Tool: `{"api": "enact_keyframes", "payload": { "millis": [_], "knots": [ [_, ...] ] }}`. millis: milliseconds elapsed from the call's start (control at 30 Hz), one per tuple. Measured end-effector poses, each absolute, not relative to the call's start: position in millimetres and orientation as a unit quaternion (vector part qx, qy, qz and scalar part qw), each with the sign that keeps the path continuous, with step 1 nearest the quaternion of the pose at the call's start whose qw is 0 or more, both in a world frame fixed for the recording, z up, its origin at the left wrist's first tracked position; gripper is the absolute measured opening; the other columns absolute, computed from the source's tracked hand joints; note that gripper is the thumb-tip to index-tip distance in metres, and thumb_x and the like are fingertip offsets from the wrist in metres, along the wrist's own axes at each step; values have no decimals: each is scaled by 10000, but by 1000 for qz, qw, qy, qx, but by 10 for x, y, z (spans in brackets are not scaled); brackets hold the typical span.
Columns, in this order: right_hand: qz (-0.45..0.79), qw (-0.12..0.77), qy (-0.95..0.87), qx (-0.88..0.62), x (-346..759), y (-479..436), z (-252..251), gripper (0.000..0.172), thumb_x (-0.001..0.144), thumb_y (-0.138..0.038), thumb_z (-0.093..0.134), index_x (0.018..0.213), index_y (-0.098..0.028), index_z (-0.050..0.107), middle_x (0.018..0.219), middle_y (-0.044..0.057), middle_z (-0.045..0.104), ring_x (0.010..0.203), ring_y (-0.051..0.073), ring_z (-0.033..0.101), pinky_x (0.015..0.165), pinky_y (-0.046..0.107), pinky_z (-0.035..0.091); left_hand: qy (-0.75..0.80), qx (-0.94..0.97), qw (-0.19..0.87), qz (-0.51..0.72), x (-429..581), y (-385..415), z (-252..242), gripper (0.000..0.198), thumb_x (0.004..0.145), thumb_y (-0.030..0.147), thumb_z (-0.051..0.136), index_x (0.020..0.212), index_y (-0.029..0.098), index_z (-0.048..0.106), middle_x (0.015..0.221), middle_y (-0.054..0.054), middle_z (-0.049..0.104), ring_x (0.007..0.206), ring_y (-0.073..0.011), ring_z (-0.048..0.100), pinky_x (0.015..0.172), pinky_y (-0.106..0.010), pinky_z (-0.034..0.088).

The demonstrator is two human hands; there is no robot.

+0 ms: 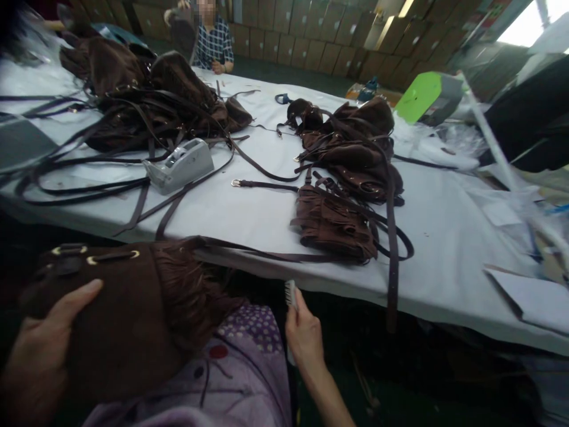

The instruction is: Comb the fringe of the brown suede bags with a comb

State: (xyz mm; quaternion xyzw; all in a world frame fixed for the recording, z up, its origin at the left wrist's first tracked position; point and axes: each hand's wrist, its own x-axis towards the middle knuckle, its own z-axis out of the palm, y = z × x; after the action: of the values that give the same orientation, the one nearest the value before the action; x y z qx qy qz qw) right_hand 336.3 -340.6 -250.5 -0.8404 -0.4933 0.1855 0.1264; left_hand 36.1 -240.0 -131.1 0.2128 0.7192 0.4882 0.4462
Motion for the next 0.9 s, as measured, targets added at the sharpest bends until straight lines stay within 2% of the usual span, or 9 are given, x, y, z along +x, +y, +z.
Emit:
{"api": "enact_keyframes", "payload": {
  "millis": [67, 133, 333, 467, 533, 600, 700, 800, 900],
  "knots": [
    [180, 218, -545, -789, 2888, -3310, -2276, 502, 971, -236, 280, 1467, -159, 269, 696, 20, 688, 510, 139, 624, 514, 203, 467, 702, 226, 484, 471, 531, -2456, -1341, 504, 624, 354, 803, 1072, 155, 686, 918, -38, 738, 827, -241, 695, 720, -301, 587],
    [165, 222, -651, -707, 2377, -3166, -2196, 561, 930, -178, 340, 1477, -136, 227, 777, 60, 704, 576, 154, 648, 561, 225, 492, 682, 239, 508, 469, 666, -2530, -1356, 506, 634, 346, 798, 1102, 196, 678, 974, -30, 735, 867, -238, 693, 697, -263, 589],
    [235, -108, -644, -720, 2349, -3049, -2808, 651, 810, -57, 514, 1430, -162, 346, 783, 126, 715, 725, 221, 699, 629, 283, 522, 722, 179, 483, 462, 535, -2593, -1264, 542, 607, 366, 798, 1123, 262, 668, 923, 10, 746, 751, -207, 709, 571, -220, 588],
    [217, -164, -549, -790, 3103, -3254, -2928, 538, 853, -67, 441, 1389, -83, 409, 785, 183, 719, 730, 281, 709, 599, 322, 521, 751, 162, 443, 461, 452, -2560, -1286, 586, 612, 363, 788, 1168, 249, 643, 918, 3, 747, 751, -204, 707, 643, -244, 592],
    [191, -103, -526, -822, 3147, -3281, -2732, 485, 916, -120, 355, 1397, -118, 409, 806, 153, 728, 710, 258, 710, 596, 299, 514, 735, 180, 463, 461, 523, -2570, -1330, 592, 611, 355, 793, 1171, 237, 641, 1001, -13, 732, 832, -221, 700, 693, -255, 592],
    [155, 56, -563, -810, 2894, -3236, -2501, 491, 957, -175, 278, 1445, -148, 326, 869, 121, 732, 685, 209, 700, 615, 267, 514, 717, 208, 493, 446, 620, -2597, -1363, 566, 629, 373, 784, 1158, 227, 647, 1075, -32, 710, 903, -243, 686, 708, -266, 594],
    [115, 219, -715, -654, 2365, -3104, -2399, 567, 919, -163, 333, 1476, -122, 234, 902, 122, 718, 664, 177, 670, 637, 253, 519, 710, 250, 497, 432, 673, -2629, -1381, 507, 662, 388, 758, 1131, 224, 653, 1071, -31, 710, 976, -251, 666, 737, -273, 593],
    [115, 64, -765, -631, 2273, -3063, -2688, 673, 797, -73, 474, 1447, -131, 312, 736, 92, 695, 589, 185, 643, 550, 252, 491, 731, 261, 457, 435, 572, -2601, -1398, 502, 637, 374, 769, 1099, 208, 662, 953, -28, 738, 975, -253, 669, 804, -305, 579],
    [125, -104, -697, -698, 2639, -3153, -3084, 722, 756, -21, 514, 1437, -187, 342, 795, 107, 702, 651, 206, 670, 565, 255, 484, 744, 253, 470, 401, 501, -2559, -1418, 519, 618, 350, 776, 1096, 184, 661, 872, -41, 746, 956, -271, 675, 829, -339, 572]
  ]
}}
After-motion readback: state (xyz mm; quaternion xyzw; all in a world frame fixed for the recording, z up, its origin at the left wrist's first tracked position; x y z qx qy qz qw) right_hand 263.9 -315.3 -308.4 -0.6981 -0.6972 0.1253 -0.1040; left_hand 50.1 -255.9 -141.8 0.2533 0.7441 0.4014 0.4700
